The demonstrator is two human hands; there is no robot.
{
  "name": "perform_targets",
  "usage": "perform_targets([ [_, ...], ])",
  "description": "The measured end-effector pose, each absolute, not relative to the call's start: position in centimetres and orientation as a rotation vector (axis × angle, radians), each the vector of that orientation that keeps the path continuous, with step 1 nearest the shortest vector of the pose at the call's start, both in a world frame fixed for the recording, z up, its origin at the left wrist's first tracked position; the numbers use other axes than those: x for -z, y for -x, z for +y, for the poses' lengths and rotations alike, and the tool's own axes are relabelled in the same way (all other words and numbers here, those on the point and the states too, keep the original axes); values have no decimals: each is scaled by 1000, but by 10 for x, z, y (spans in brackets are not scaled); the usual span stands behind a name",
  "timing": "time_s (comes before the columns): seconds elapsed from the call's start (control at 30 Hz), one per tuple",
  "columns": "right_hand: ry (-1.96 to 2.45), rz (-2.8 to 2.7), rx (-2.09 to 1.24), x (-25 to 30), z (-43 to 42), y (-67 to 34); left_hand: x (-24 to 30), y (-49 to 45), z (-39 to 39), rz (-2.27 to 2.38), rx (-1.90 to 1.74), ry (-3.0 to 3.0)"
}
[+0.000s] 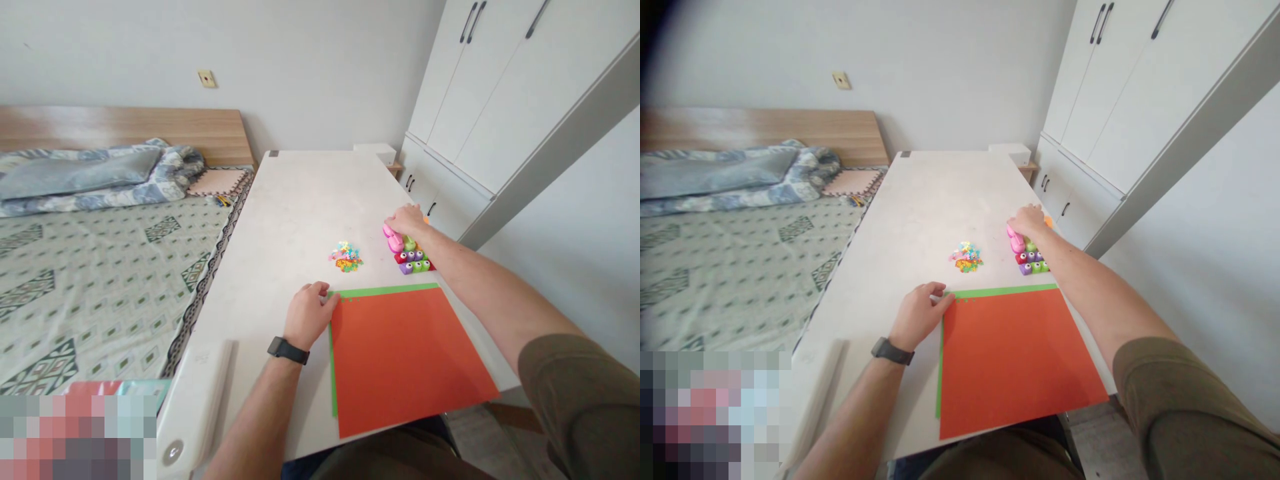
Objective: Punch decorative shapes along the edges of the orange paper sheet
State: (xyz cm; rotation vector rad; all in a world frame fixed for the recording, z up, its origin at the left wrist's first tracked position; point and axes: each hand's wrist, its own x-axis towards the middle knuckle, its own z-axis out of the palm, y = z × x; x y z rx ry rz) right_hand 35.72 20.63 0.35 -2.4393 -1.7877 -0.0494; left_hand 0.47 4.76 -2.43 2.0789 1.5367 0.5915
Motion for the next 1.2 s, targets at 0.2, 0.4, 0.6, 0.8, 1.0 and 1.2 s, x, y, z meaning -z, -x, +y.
perform_targets([
  [0.2, 2376, -1834, 68, -6, 206, -349, 21, -4, 48, 1490, -549, -2002],
  [0.4, 1886, -1653, 62, -30, 180, -323, 15, -2, 45, 1444, -531, -1885],
  [0.6, 1385, -1419, -585, -38, 110, -281, 21, -1, 42, 1451, -505, -1969],
  [0.8, 1227, -1246, -1066, -19, 52, -253, 26, -2, 37, 1431, -543, -2053],
  [1.0, 1312, -1128, -1229, 1, 34, -249, 26, -2, 34, 1404, -606, -2021],
  [1.2, 1311, -1278, -1249, 1, 29, -251, 25, -3, 32, 1304, -604, -1935],
])
